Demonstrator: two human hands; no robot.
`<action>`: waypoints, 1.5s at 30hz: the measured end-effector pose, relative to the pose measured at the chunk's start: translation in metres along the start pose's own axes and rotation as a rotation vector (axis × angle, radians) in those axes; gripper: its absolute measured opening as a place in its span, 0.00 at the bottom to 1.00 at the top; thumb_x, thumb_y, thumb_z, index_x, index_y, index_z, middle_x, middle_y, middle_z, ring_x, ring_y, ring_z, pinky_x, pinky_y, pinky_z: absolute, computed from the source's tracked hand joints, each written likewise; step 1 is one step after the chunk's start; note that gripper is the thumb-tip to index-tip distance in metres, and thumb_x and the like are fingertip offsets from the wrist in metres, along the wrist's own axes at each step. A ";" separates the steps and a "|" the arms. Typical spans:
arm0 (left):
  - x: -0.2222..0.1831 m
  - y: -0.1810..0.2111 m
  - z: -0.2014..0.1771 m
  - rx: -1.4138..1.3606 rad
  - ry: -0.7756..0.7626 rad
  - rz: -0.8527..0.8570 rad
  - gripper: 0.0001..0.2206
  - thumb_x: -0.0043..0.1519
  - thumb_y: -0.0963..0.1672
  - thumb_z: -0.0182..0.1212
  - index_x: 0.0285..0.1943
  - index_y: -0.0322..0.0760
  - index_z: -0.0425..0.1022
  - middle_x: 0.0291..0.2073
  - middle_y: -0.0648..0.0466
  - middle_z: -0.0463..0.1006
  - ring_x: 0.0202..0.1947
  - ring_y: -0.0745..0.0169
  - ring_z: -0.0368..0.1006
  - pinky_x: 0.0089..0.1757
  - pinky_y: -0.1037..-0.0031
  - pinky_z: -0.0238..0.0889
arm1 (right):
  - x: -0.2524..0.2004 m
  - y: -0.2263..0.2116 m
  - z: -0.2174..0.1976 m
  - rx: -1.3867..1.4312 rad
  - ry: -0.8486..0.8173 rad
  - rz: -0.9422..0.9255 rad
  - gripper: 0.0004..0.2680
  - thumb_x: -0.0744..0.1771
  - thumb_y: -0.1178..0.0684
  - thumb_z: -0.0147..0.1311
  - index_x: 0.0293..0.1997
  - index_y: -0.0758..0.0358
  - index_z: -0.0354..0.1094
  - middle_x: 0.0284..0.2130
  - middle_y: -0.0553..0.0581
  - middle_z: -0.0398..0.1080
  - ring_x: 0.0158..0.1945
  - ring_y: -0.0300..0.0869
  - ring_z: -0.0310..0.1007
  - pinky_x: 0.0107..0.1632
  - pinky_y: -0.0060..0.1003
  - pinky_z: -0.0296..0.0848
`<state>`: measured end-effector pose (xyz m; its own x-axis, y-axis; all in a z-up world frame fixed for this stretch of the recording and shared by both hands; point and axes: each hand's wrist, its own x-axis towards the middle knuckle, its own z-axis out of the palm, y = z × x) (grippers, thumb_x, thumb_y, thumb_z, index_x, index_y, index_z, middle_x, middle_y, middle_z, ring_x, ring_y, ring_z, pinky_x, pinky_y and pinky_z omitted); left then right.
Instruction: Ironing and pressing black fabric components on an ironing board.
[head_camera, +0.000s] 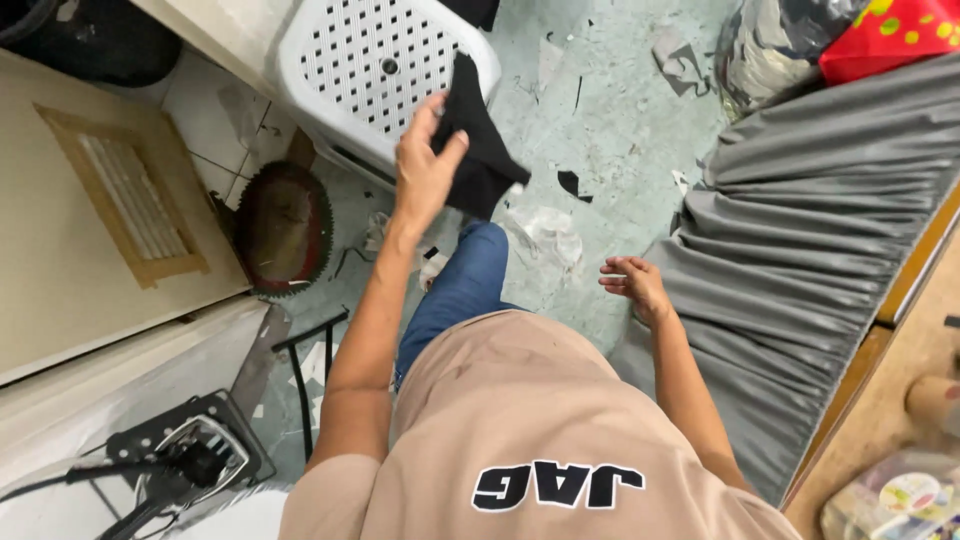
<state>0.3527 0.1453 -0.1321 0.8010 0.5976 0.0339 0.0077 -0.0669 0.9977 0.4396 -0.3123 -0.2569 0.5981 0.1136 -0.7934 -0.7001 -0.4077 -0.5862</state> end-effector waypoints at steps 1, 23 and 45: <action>0.027 -0.002 0.000 -0.074 0.040 -0.010 0.26 0.68 0.39 0.64 0.77 0.34 0.65 0.71 0.45 0.74 0.70 0.48 0.72 0.68 0.64 0.64 | 0.009 -0.024 0.004 -0.037 -0.013 -0.014 0.11 0.70 0.49 0.58 0.51 0.67 0.74 0.43 0.63 0.80 0.41 0.52 0.83 0.44 0.41 0.83; 0.245 -0.058 0.039 0.096 0.746 -0.309 0.29 0.65 0.37 0.68 0.78 0.39 0.66 0.62 0.32 0.77 0.66 0.34 0.71 0.58 0.48 0.71 | 0.271 -0.412 0.014 -0.837 -0.342 -0.436 0.14 0.74 0.46 0.56 0.61 0.66 0.75 0.49 0.73 0.80 0.48 0.58 0.85 0.50 0.53 0.82; 0.554 -0.068 0.165 0.053 0.903 -0.295 0.29 0.60 0.38 0.60 0.74 0.38 0.67 0.53 0.44 0.86 0.51 0.50 0.84 0.44 0.65 0.77 | 0.562 -0.807 0.177 -1.033 -0.562 -1.498 0.11 0.70 0.55 0.60 0.59 0.62 0.72 0.54 0.66 0.69 0.56 0.63 0.75 0.56 0.53 0.75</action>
<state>0.8945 0.3490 -0.1905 -0.0028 0.9864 -0.1641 0.1808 0.1619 0.9701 1.2719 0.2407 -0.2584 0.0800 0.9893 0.1222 0.7994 0.0096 -0.6007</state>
